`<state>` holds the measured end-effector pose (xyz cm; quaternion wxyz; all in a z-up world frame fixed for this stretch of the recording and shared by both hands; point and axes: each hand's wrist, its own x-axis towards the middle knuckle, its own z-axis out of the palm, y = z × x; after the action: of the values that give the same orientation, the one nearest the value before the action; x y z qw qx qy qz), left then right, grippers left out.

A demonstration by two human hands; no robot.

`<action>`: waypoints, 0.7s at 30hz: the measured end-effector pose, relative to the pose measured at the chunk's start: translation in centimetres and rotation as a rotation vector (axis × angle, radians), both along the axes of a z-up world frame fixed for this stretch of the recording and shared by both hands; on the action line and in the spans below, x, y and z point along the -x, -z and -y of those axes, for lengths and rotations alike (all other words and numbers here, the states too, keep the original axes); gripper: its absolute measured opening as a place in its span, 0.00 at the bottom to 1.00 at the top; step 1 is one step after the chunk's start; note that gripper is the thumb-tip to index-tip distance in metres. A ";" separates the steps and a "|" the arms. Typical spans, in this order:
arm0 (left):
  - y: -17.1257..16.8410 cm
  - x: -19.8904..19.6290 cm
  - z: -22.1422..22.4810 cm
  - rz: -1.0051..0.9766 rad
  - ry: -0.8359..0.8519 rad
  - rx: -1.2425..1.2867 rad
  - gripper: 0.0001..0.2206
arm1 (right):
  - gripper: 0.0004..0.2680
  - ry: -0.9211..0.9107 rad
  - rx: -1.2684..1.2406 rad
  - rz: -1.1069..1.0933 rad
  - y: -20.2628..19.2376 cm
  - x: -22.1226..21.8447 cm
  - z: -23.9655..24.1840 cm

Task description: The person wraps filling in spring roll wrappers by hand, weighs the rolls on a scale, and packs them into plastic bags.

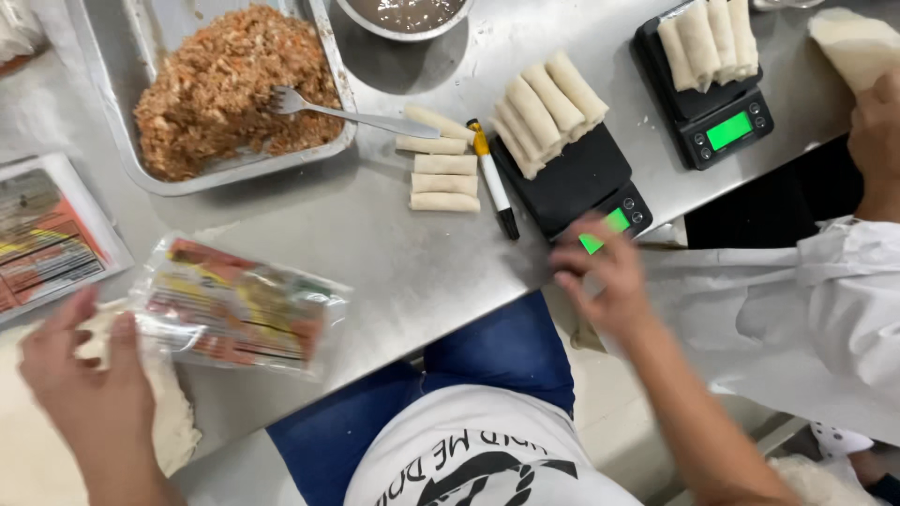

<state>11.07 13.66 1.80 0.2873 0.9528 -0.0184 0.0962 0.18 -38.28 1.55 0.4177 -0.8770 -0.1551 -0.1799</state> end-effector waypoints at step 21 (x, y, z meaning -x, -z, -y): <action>0.4 -7.6 43.1 0.055 0.580 0.004 0.41 | 0.39 0.110 0.322 -0.290 -1.3 -14.4 10.4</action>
<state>18.66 -29.42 1.39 0.3043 0.9042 -0.2976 0.0357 14.59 -48.69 2.88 0.2798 -0.9562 -0.0719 -0.0475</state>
